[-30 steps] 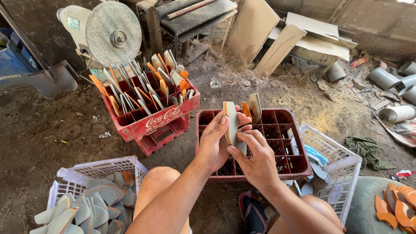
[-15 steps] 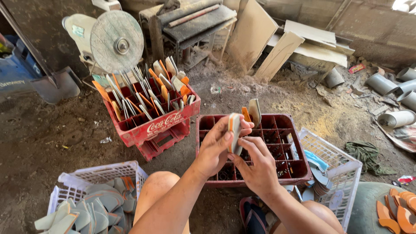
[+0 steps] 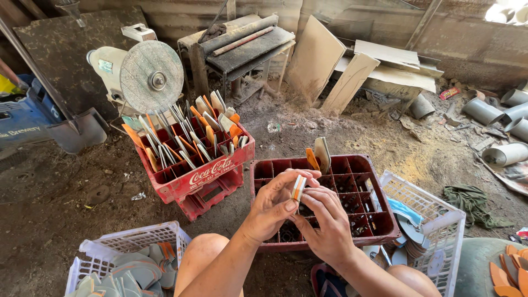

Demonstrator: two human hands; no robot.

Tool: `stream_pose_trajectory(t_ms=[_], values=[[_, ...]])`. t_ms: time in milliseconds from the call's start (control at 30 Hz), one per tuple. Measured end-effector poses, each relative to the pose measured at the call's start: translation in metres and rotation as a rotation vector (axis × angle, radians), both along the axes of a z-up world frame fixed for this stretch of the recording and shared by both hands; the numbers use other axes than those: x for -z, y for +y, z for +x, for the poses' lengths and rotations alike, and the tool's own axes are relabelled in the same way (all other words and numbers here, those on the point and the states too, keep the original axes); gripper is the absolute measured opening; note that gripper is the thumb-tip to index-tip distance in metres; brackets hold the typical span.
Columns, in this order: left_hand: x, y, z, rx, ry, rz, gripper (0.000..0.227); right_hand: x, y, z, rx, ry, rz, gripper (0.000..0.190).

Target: The person sits on the ground and repeatedly picks up pairs of curved sanding pads from a crate, separates them, and places them into a second crate. The person handles the pads one at a time, turning them over and inspecting them before placing them down.

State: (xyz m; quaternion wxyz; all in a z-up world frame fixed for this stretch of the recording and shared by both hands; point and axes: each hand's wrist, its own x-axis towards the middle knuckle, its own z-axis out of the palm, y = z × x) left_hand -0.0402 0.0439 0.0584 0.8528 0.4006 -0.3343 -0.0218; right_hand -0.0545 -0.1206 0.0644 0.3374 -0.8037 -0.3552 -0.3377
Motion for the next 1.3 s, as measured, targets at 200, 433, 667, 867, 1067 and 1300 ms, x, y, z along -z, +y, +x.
stream_pose_trajectory(t_ms=[200, 433, 667, 867, 1067, 1300], values=[[0.002, -0.001, 0.001, 0.003, 0.043, 0.008, 0.068, 0.0, 0.001, 0.002, 0.006, 0.013, -0.005, 0.042], [0.015, -0.021, 0.014, -0.34, 0.23, -0.01, 0.05, 0.0, 0.003, 0.01, 0.067, 0.104, -0.157, 0.054], [0.023, 0.013, 0.046, -0.301, 0.656, -0.534, 0.036, -0.01, -0.009, 0.017, 0.047, 0.354, -0.157, 0.075], [0.039, 0.013, 0.055, -0.248, 0.798, -0.596, 0.034, -0.006, -0.007, 0.015, 0.022, 0.57, -0.095, 0.071], [0.042, 0.016, 0.057, -0.243, 0.825, -0.536, 0.035, -0.005, -0.007, 0.016, -0.03, 0.539, -0.068, 0.074], [0.031, 0.02, 0.045, -0.135, 0.696, -0.503, 0.037, -0.007, -0.005, 0.006, -0.156, 0.684, 0.036, 0.084]])
